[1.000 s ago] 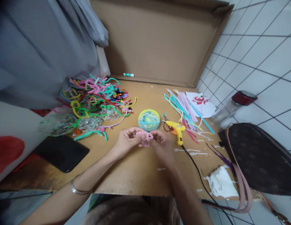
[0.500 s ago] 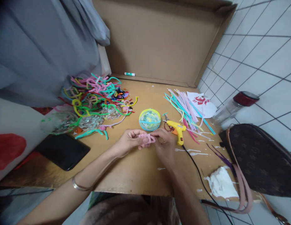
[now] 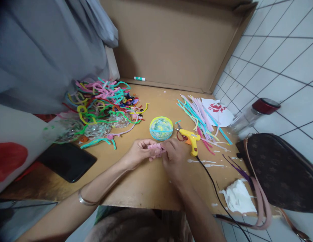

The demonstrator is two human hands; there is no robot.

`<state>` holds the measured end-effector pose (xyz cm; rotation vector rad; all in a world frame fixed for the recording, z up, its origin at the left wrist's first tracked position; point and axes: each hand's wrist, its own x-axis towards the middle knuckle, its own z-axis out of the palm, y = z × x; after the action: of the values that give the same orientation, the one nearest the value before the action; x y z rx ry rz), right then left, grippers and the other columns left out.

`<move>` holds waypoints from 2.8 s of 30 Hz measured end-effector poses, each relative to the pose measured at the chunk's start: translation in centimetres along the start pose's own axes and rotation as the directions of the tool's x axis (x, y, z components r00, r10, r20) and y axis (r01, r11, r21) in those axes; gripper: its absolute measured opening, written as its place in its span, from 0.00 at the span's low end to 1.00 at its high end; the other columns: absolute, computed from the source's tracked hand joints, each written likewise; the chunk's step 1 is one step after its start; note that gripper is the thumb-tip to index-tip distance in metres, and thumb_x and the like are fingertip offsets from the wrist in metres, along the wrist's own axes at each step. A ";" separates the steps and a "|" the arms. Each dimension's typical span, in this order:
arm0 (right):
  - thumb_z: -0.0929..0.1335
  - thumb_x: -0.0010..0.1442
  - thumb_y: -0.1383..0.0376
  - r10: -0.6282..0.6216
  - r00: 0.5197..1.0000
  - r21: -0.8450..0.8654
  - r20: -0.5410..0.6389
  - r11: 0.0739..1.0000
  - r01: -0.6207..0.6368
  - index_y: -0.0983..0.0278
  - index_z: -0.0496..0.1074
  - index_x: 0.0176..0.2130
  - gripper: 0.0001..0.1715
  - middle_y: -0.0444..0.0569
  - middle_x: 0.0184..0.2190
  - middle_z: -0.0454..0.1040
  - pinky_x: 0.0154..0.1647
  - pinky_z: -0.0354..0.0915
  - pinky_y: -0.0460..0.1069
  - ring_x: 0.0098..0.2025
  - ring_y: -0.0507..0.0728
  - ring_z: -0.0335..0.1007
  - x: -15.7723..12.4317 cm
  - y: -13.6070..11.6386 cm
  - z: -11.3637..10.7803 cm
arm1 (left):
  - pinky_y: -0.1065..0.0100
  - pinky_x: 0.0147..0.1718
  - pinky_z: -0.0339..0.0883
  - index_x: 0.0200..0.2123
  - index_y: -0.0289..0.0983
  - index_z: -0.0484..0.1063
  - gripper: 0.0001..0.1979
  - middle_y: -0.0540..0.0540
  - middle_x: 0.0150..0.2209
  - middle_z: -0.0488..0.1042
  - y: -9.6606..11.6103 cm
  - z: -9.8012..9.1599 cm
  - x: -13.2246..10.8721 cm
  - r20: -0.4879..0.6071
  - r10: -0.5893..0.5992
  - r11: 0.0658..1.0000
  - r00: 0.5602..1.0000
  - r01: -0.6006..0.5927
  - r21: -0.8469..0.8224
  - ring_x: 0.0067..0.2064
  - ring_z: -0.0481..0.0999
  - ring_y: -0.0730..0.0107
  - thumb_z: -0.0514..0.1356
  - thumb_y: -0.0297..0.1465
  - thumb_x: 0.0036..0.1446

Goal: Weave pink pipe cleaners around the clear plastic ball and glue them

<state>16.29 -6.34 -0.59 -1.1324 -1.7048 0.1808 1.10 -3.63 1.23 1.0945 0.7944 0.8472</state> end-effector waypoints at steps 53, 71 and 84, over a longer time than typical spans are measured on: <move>0.80 0.42 0.56 0.533 0.588 0.672 0.608 0.048 -0.739 0.66 0.78 0.26 0.18 0.43 0.19 0.74 0.20 0.64 0.40 0.20 0.46 0.66 1.1 -1.1 -1.0 | 0.74 0.24 0.71 0.34 0.34 0.72 0.16 0.48 0.25 0.77 0.0 -0.5 -0.3 0.020 0.251 0.968 0.968 -0.252 0.008 0.25 0.75 0.74 0.69 0.39 0.50; 0.76 0.48 0.59 0.518 0.831 0.662 0.204 0.552 -0.507 0.62 0.79 0.27 0.09 0.45 0.20 0.76 0.22 0.64 0.44 0.21 0.50 0.68 0.3 -1.0 -0.1 | 0.75 0.24 0.67 0.29 0.32 0.72 0.20 0.49 0.22 0.76 -0.2 0.4 -0.4 -0.087 0.178 0.981 0.980 -0.184 -0.069 0.24 0.74 0.76 0.72 0.42 0.42; 0.73 0.55 0.61 0.412 0.891 0.488 0.190 0.748 -0.450 0.61 0.80 0.29 0.07 0.46 0.25 0.78 0.32 0.71 0.48 0.27 0.53 0.73 0.6 -2.0 -0.9 | 0.74 0.25 0.68 0.23 0.31 0.76 0.18 0.46 0.21 0.77 0.3 0.4 -0.7 -0.125 0.208 0.977 0.970 -0.212 -0.023 0.22 0.72 0.76 0.71 0.42 0.43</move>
<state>15.80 -7.30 1.35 -1.0864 -1.2980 0.9349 1.09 -4.32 1.72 1.1156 0.7700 1.1122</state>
